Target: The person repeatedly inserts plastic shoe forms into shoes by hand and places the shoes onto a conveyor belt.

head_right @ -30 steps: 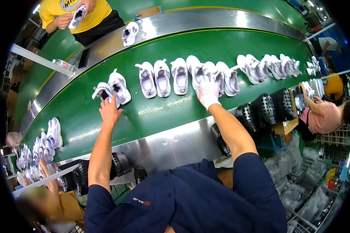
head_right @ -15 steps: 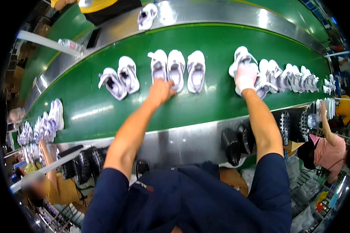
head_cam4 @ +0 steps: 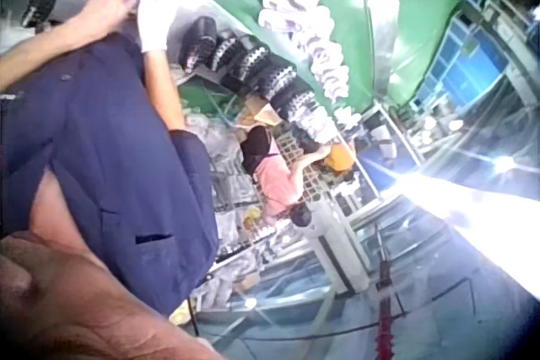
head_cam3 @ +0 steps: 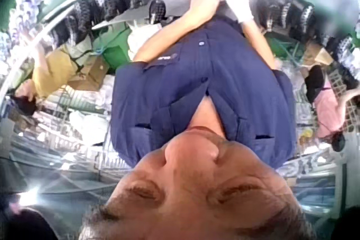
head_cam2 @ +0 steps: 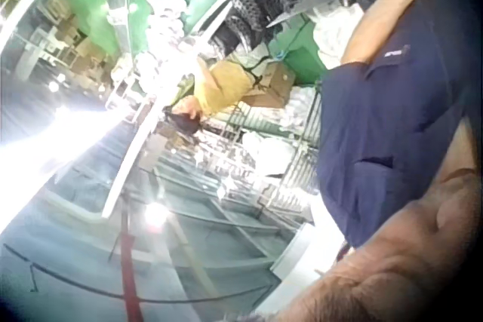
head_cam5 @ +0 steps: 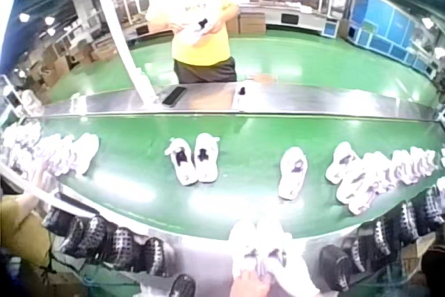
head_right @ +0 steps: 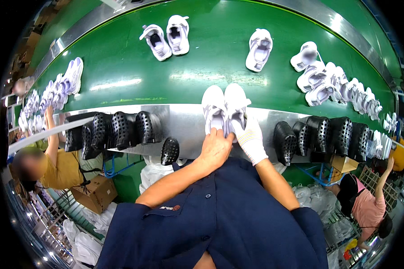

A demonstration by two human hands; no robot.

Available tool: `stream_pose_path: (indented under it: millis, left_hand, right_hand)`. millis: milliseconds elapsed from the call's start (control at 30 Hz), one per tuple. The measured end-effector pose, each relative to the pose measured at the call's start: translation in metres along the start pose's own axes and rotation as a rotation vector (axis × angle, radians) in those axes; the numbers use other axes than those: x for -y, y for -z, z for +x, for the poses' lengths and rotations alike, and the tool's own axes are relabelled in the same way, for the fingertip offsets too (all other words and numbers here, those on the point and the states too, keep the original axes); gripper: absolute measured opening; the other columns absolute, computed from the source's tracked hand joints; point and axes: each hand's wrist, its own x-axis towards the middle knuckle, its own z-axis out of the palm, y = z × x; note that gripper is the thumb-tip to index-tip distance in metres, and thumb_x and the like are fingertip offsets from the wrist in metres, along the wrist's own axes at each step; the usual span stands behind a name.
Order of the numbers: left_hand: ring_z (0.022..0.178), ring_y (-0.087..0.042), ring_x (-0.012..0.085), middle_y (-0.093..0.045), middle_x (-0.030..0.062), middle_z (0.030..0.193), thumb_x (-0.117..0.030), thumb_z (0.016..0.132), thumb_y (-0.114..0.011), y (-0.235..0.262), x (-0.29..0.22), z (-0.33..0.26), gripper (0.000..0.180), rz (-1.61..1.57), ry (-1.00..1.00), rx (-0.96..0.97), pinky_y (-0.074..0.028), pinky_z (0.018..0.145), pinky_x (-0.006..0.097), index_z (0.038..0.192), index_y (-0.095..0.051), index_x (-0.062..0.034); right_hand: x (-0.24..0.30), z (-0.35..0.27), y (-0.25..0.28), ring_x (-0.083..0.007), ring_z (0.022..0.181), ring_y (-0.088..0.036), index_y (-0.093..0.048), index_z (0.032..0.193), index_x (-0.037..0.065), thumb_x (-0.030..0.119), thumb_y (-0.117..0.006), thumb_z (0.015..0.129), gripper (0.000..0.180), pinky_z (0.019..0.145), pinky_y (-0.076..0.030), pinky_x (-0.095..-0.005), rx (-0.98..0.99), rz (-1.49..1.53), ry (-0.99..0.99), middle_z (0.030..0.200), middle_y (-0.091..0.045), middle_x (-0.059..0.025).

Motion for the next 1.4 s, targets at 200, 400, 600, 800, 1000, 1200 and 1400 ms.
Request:
stream_pose_path:
  millis: [200, 400, 600, 800, 1000, 1200, 1400]
  left_hand:
    - [0.094, -0.059, 0.0359, -0.064, 0.013, 0.101, -0.015, 0.081, -0.078, 0.022, 0.06, -0.104, 0.029, -0.166, 0.19, -0.386, -0.048, 0.087, 0.047, 0.105, -0.064, -0.005]
    - [0.112, -0.054, 0.0421, -0.058, 0.0217, 0.122, -0.03, 0.076, -0.086, -0.025, 0.119, -0.165, 0.08, -0.042, 0.714, -0.197, -0.048, 0.096, 0.049, 0.141, -0.048, -0.0007]
    - [0.101, -0.067, 0.0303, -0.065, 0.0214, 0.117, -0.027, 0.078, -0.087, 0.012, 0.077, -0.137, 0.097, -0.736, 0.643, -0.128, -0.054, 0.09, 0.041, 0.156, -0.034, -0.0038]
    - [0.082, -0.065, 0.0175, -0.062, 0.0098, 0.096, -0.026, 0.085, -0.084, 0.034, 0.026, -0.082, 0.074, -1.298, 0.671, 0.001, -0.054, 0.069, 0.03, 0.139, -0.043, 0.0045]
    - [0.073, -0.065, 0.0132, -0.066, 0.005, 0.09, -0.019, 0.093, -0.077, 0.027, 0.036, -0.065, 0.031, -1.636, 0.675, 0.095, -0.056, 0.065, 0.029, 0.11, -0.057, -0.0025]
    - [0.078, -0.067, 0.0139, -0.067, 0.0061, 0.093, -0.012, 0.097, -0.07, 0.019, 0.003, -0.036, 0.018, -1.91, 0.501, -0.03, -0.058, 0.069, 0.03, 0.107, -0.058, -0.0025]
    - [0.077, -0.063, 0.0126, -0.064, 0.0034, 0.093, -0.01, 0.097, -0.069, 0.003, -0.019, -0.017, 0.016, -1.783, 0.396, -0.07, -0.055, 0.071, 0.03, 0.106, -0.057, -0.005]
  right_hand:
    - [-0.018, -0.02, -0.009, -0.0447, 0.116, -0.059, -0.053, 0.138, 0.0, 0.026, -0.075, 0.087, 0.062, 0.101, -0.048, -0.0463, -0.121, -0.116, 0.016, 0.127, -0.061, -0.0269]
    - [0.018, -0.068, 0.025, -0.0387, 0.111, -0.064, -0.059, 0.13, -0.003, 0.016, -0.072, 0.09, 0.046, 0.099, -0.05, -0.0418, -0.288, -0.201, 0.236, 0.12, -0.065, -0.0232]
    - [0.084, -0.122, 0.02, -0.037, 0.104, -0.069, -0.064, 0.125, 0.002, 0.027, -0.075, 0.088, 0.046, 0.093, -0.054, -0.0425, 0.236, 0.044, 0.278, 0.113, -0.069, -0.0207]
    - [0.088, -0.136, -0.003, -0.0449, 0.127, -0.054, -0.039, 0.149, -0.002, 0.035, -0.087, 0.075, 0.096, 0.105, -0.049, -0.0467, 0.074, -0.121, 0.499, 0.139, -0.053, -0.0285]
    - [0.075, -0.156, 0.019, -0.0448, 0.119, -0.059, -0.041, 0.148, -0.001, 0.036, -0.087, 0.074, 0.094, 0.1, -0.051, -0.047, 0.08, 0.16, 0.343, 0.138, -0.053, -0.0264]
    - [0.074, -0.165, 0.032, -0.0352, 0.087, -0.067, -0.064, 0.102, 0.002, 0.053, -0.08, 0.078, 0.059, 0.076, -0.055, -0.0444, -0.209, -0.316, 0.254, 0.091, -0.067, -0.0163]
    - [0.065, -0.155, 0.028, -0.0364, 0.084, -0.068, -0.067, 0.103, 0.002, 0.049, -0.074, 0.086, 0.051, 0.073, -0.056, -0.0449, -0.178, -0.369, 0.124, 0.09, -0.07, -0.0176]
